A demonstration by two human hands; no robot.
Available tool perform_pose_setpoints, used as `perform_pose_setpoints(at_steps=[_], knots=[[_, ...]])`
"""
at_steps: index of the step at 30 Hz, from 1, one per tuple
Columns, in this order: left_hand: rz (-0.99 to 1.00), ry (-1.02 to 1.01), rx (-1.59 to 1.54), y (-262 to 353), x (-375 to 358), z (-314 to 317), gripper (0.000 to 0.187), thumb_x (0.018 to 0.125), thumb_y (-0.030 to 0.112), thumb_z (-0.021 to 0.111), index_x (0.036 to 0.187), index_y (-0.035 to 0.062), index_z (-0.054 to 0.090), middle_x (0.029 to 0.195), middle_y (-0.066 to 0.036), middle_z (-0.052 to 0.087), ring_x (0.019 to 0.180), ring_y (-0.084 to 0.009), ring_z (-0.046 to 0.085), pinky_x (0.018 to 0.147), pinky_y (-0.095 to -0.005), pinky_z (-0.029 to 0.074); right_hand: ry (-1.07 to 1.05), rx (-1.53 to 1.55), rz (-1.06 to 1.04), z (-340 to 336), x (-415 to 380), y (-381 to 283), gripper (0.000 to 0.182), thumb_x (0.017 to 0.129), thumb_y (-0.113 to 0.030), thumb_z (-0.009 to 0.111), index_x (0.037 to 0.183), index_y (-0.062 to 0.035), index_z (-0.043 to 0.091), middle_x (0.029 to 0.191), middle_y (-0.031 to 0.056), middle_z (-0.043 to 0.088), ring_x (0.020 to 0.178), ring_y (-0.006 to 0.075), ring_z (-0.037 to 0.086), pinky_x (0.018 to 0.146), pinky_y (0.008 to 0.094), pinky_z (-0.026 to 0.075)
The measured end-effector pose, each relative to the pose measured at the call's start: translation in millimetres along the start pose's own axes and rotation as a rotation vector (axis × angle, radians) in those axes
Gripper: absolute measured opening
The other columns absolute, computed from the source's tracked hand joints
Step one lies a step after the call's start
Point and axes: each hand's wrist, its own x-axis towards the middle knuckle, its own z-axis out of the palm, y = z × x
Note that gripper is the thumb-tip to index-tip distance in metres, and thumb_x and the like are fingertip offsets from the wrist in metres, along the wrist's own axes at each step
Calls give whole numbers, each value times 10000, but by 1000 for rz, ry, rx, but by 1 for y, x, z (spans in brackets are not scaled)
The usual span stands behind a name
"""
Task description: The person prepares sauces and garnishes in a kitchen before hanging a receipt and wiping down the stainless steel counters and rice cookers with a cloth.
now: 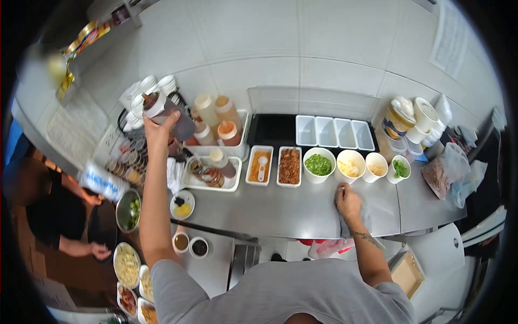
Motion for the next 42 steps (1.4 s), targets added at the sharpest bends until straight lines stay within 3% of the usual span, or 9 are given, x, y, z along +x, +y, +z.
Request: perform_pose_setpoints(at_steps=[6, 14, 20, 24, 27, 30, 37, 40, 42], knots=[[191, 30, 39, -108, 60, 45, 637, 653, -4, 772, 1191, 13, 432, 1032, -98, 588, 889, -198, 593, 799, -317, 492, 42, -37, 27, -2, -1, -3, 127, 864, -179, 521, 950, -109, 582, 790, 155, 664, 685, 362, 642, 621, 473, 503], [-108, 32, -159, -96, 61, 49, 632, 638, -49, 755, 1176, 9, 429, 1026, -106, 583, 864, -198, 599, 745, -309, 517, 84, -15, 15, 0, -2, -2, 139, 849, -163, 529, 972, -125, 583, 808, 171, 658, 693, 377, 633, 628, 488, 491], [93, -35, 110, -124, 63, 66, 662, 632, -18, 778, 1183, -2, 412, 1044, -122, 584, 910, -210, 601, 762, -308, 521, 84, -25, 17, 3, -2, -1, 129, 856, -156, 521, 960, -115, 585, 806, 174, 657, 690, 374, 635, 628, 487, 491], [-29, -48, -161, -119, 53, 68, 877, 601, 82, 838, 1292, -23, 307, 1075, -163, 561, 953, -231, 587, 796, -310, 505, 91, -36, -10, 3, -1, -1, 128, 861, -152, 516, 955, -98, 583, 811, 176, 658, 690, 374, 635, 628, 482, 493], [94, -36, 17, -148, 71, 60, 859, 614, 96, 833, 1291, -16, 316, 1059, -158, 558, 925, -220, 592, 784, -317, 504, 95, -25, -10, 1, -2, -3, 130, 863, -152, 512, 954, -89, 581, 817, 176, 660, 697, 371, 636, 631, 478, 495], [-67, -106, 39, -105, 59, 58, 886, 612, 98, 835, 1315, -2, 303, 1056, -149, 550, 925, -214, 583, 772, -314, 501, 83, -29, -5, 2, -1, -2, 133, 863, -151, 509, 954, -84, 579, 829, 173, 662, 710, 367, 638, 637, 476, 497], [-60, -30, 47, -138, 63, 68, 940, 573, 93, 846, 1324, 0, 289, 1091, -183, 526, 940, -244, 564, 779, -318, 485, 64, -74, 7, 6, -2, 1, 134, 847, -145, 517, 943, -82, 588, 852, 159, 666, 722, 360, 640, 648, 466, 503], [247, -55, 465, -168, 60, 69, 929, 577, 100, 835, 1325, 14, 292, 1106, -167, 536, 884, -261, 574, 794, -340, 478, 72, -80, 7, 5, -1, 1, 134, 839, -144, 521, 935, -85, 594, 842, 158, 665, 718, 356, 641, 650, 465, 505], [43, -171, 400, -143, 47, 72, 860, 542, 96, 835, 1263, 54, 368, 1096, -150, 546, 964, -268, 547, 825, -357, 455, 84, -67, 1, 6, -1, 1, 136, 837, -145, 521, 935, -87, 597, 836, 158, 665, 716, 354, 642, 650, 465, 505]])
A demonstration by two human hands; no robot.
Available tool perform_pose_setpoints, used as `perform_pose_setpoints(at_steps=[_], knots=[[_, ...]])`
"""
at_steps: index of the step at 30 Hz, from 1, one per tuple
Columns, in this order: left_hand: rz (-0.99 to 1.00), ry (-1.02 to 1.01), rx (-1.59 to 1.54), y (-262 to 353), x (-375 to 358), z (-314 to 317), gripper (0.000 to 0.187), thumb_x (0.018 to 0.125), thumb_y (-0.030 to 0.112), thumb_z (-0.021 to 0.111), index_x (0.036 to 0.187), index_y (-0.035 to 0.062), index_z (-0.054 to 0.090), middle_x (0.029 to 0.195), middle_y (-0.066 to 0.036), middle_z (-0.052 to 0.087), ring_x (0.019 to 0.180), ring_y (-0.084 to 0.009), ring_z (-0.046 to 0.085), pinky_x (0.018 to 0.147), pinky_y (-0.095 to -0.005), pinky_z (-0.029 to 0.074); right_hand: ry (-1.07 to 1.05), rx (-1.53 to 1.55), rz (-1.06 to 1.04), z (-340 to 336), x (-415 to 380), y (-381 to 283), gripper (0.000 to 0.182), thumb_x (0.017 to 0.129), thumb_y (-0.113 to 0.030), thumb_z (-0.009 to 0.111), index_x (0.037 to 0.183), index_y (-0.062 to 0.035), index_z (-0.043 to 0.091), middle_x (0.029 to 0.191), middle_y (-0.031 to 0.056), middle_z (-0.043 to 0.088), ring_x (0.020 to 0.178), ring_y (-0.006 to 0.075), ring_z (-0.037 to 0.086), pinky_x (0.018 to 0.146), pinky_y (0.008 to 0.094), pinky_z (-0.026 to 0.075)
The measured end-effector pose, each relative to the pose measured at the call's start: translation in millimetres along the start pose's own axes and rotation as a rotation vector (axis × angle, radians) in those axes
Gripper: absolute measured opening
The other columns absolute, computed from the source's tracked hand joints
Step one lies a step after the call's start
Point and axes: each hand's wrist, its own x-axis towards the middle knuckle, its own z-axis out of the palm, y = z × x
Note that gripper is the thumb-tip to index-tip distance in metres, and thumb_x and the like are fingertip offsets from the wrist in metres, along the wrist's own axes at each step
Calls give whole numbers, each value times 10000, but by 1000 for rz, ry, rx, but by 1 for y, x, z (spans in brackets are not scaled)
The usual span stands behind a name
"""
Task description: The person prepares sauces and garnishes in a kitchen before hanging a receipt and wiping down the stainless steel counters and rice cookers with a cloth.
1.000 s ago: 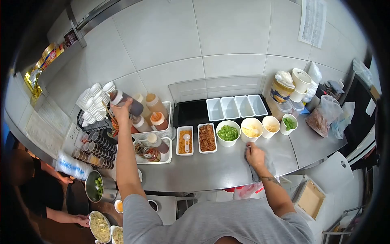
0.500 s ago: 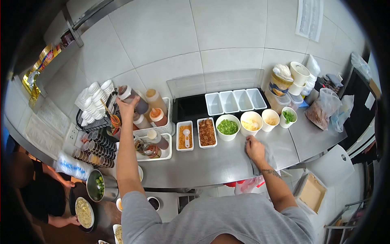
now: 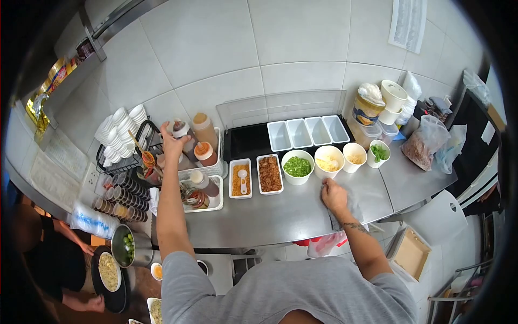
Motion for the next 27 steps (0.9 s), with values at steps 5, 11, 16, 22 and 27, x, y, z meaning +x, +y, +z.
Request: perform_pose_setpoints(at_steps=[5, 11, 16, 22, 27], knots=[[23, -170, 543, -5, -15, -1, 610, 616, 247, 805, 1131, 107, 512, 1149, -115, 560, 1103, -325, 491, 909, -511, 361, -5, 8, -8, -1, 0, 1, 143, 831, -147, 519, 938, -91, 597, 835, 159, 664, 714, 350, 642, 647, 460, 507], [-12, -321, 831, -11, -22, -1, 564, 698, 370, 747, 1179, 145, 556, 1223, -102, 539, 1191, -351, 433, 975, -615, 268, -8, 10, 4, -3, 0, -1, 138, 812, -156, 540, 926, -95, 585, 828, 155, 664, 690, 352, 640, 636, 469, 510], [32, -82, 727, -8, -33, -7, 633, 710, 358, 734, 1251, 127, 500, 1240, -116, 530, 1206, -354, 425, 994, -616, 246, -18, 16, 23, 0, -1, 1, 146, 821, -156, 535, 945, -107, 594, 808, 164, 661, 706, 354, 642, 640, 473, 503], [278, -84, 391, -30, -21, -57, 225, 852, 259, 542, 899, 64, 644, 796, -221, 633, 794, -398, 618, 706, -505, 461, -68, 11, -11, 2, -2, 5, 163, 817, -159, 543, 971, -129, 589, 774, 163, 653, 707, 362, 636, 639, 471, 496], [-51, -112, 395, 56, -34, -149, 472, 907, 456, 506, 832, 18, 667, 720, -166, 644, 670, -290, 622, 657, -375, 465, -122, -49, -8, -3, -1, -5, 166, 850, -179, 509, 991, -138, 586, 836, 156, 666, 735, 369, 639, 648, 479, 492]])
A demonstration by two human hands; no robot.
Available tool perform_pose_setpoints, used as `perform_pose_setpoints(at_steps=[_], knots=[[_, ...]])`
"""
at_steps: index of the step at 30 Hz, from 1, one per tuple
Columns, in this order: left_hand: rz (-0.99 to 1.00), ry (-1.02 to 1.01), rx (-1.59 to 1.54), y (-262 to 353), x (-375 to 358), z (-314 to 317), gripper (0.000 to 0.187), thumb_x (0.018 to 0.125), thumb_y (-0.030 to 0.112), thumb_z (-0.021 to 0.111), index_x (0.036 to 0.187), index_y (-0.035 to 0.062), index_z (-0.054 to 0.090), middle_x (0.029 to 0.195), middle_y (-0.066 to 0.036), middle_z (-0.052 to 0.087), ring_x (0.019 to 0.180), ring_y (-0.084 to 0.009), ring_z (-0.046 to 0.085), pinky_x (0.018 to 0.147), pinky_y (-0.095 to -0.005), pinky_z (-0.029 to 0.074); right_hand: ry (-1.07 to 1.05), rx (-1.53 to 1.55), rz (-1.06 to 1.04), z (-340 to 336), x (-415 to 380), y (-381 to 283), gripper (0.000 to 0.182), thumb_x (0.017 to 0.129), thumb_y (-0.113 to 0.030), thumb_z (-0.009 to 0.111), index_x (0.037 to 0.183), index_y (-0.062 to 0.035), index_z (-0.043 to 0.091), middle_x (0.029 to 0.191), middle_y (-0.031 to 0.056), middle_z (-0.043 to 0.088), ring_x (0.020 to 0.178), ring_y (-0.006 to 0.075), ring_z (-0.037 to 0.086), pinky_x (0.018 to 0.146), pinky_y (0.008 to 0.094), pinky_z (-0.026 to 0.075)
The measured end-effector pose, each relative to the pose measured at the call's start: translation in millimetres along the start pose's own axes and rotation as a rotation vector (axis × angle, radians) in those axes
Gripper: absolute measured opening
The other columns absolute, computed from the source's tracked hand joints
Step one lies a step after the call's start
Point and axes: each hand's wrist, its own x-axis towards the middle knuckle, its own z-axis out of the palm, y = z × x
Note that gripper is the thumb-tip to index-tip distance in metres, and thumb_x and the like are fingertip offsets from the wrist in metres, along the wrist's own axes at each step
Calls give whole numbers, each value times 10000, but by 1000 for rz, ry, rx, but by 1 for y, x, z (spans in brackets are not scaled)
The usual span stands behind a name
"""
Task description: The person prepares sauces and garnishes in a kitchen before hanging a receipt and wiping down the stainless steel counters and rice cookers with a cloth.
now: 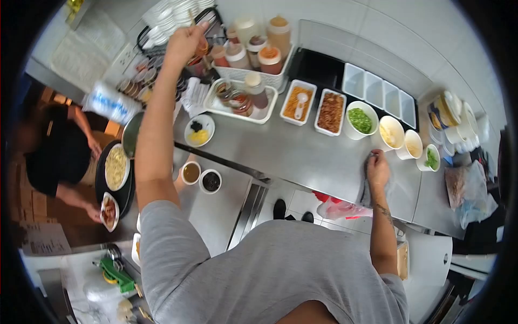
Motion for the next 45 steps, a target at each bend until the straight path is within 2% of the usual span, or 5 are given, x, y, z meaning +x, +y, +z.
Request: perform_pose_setpoints(at_steps=[5, 12, 20, 26, 45], knots=[[242, 79, 103, -23, -26, -63, 242, 927, 243, 537, 995, 32, 634, 760, -87, 635, 658, -182, 581, 619, -314, 452, 12, -5, -10, 6, 3, 6, 170, 856, -182, 502, 996, -139, 587, 882, 143, 673, 769, 368, 640, 659, 470, 495], [-66, -272, -198, -21, -76, -64, 133, 927, 156, 555, 889, 38, 605, 728, 48, 527, 616, -45, 458, 550, -221, 401, 5, -65, -3, 8, 5, 11, 163, 848, -209, 520, 985, -147, 581, 797, 155, 663, 706, 368, 637, 625, 483, 489], [74, -356, -155, 32, -103, 1, 430, 926, 332, 576, 744, -58, 562, 539, -67, 432, 554, -121, 369, 527, -322, 388, 102, 4, -1, 6, 7, 6, 125, 812, -162, 534, 931, -140, 566, 732, 138, 658, 654, 359, 638, 596, 486, 496], [459, -512, 159, 67, -168, 10, 309, 917, 233, 551, 766, -35, 540, 767, -206, 551, 739, -402, 538, 680, -438, 430, 109, 41, -18, 5, 5, 8, 119, 805, -153, 551, 918, -127, 573, 707, 125, 654, 673, 347, 644, 606, 461, 501], [91, -733, 6, 161, -569, 104, 251, 919, 242, 514, 838, 13, 578, 890, -185, 588, 811, -386, 592, 726, -479, 473, 98, 203, -314, -42, -55, 56, 167, 866, -163, 522, 1021, -115, 560, 872, 156, 646, 726, 367, 633, 654, 456, 495]])
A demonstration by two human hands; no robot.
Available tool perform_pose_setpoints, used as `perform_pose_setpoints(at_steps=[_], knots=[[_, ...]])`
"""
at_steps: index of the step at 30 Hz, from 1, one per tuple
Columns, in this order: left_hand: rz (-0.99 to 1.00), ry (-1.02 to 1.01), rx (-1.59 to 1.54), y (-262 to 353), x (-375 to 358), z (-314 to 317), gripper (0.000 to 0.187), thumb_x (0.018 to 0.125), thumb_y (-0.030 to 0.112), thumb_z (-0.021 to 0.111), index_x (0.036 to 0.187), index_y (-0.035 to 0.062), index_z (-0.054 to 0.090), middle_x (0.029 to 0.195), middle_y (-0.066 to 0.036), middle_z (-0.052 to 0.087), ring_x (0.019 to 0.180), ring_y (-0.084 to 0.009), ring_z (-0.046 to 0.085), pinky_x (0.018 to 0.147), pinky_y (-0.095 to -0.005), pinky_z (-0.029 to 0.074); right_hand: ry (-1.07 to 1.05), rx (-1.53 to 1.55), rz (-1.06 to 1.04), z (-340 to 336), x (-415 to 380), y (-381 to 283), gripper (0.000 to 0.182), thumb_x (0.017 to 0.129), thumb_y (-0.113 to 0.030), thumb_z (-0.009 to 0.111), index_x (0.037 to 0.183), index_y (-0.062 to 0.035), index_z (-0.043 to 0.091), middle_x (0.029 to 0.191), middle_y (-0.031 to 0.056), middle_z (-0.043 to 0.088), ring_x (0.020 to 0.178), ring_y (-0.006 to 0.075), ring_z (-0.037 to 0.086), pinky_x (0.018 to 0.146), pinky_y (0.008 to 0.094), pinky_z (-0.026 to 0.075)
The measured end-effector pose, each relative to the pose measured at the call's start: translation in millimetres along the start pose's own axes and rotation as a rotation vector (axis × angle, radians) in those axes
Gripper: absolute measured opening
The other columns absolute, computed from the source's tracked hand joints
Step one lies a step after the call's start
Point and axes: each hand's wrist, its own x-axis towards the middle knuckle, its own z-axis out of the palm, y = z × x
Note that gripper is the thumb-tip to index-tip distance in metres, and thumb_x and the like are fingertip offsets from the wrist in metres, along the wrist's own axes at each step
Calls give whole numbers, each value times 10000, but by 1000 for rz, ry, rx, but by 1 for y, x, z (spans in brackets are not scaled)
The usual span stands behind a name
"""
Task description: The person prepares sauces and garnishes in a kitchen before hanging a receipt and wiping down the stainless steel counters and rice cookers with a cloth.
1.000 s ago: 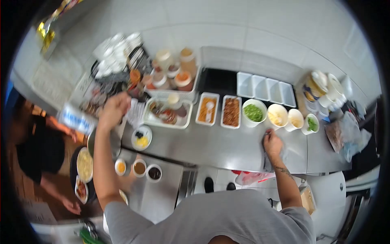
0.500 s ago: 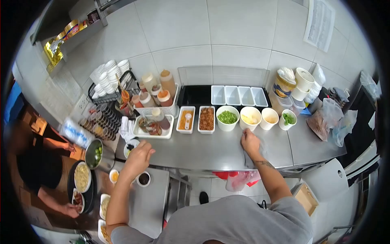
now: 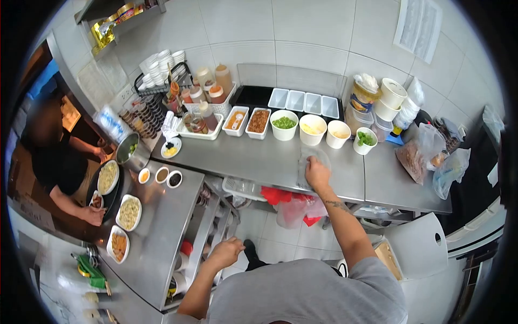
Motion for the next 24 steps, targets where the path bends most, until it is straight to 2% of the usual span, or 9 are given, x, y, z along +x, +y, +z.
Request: perform_pose_setpoints(at_steps=[3, 9, 13, 15, 17, 19, 20, 22, 24], knots=[[-29, 36, 32, 36, -14, 4, 373, 935, 324, 503, 768, 5, 600, 880, -177, 596, 782, -367, 603, 707, -466, 483, -76, -69, 4, 4, -9, 8, 189, 871, -188, 507, 1044, -123, 543, 956, 137, 646, 750, 366, 634, 671, 460, 503], [-38, 73, 131, 57, -34, 30, 308, 920, 257, 528, 765, 16, 639, 847, -164, 600, 786, -374, 599, 696, -459, 485, -168, 12, 48, 2, 0, 14, 225, 877, -161, 475, 1088, -106, 531, 1014, 179, 630, 914, 397, 602, 779, 479, 478], [14, 127, -32, 75, -67, 42, 143, 883, 159, 570, 935, 27, 558, 963, -161, 539, 785, -368, 596, 697, -447, 485, -252, 83, 19, 20, 12, 38, 255, 869, -83, 455, 1103, -13, 528, 1089, 247, 592, 1005, 404, 573, 869, 456, 447], [-33, 157, -98, 75, -97, 49, 202, 880, 147, 577, 1032, 48, 490, 1053, -166, 492, 771, -365, 597, 694, -443, 487, -208, 106, -144, 42, 24, 69, 252, 859, -69, 447, 1087, -1, 532, 1052, 248, 599, 987, 392, 575, 861, 433, 456], [-115, 184, -48, 67, -136, 55, 225, 883, 174, 576, 1052, 61, 478, 1070, -167, 489, 798, -360, 604, 703, -441, 492, -184, 110, -76, 39, 26, 68, 303, 833, -121, 466, 1075, 15, 587, 1012, 257, 625, 966, 396, 595, 833, 446, 470], [-258, 182, -10, 50, -182, 61, 221, 892, 211, 571, 1040, 66, 493, 1043, -163, 510, 820, -359, 607, 710, -443, 494, -150, 18, -21, 34, 19, 47, 322, 833, -160, 460, 1049, 29, 605, 991, 260, 633, 953, 388, 608, 822, 440, 476], [-334, 193, -11, 41, -208, 63, 229, 899, 235, 560, 1040, 66, 499, 1030, -162, 519, 828, -361, 607, 716, -448, 492, 38, 72, -95, 44, 9, 36, 341, 855, -218, 472, 1039, 36, 607, 977, 249, 638, 931, 381, 612, 813, 447, 471], [-445, 191, -11, 25, -258, 69, 254, 913, 285, 538, 1039, 65, 510, 1006, -161, 537, 844, -366, 608, 730, -458, 489, 34, 144, 1, 40, -24, -29, 352, 890, -264, 487, 1025, 37, 610, 958, 228, 646, 899, 363, 616, 799, 433, 469], [-602, 248, -115, 16, -312, 66, 300, 926, 338, 506, 1003, 51, 540, 993, -164, 572, 882, -363, 607, 752, -466, 480, -145, 252, -121, 55, -69, -89, 324, 911, -263, 499, 1009, 24, 613, 966, 211, 647, 887, 348, 615, 801, 409, 469]])
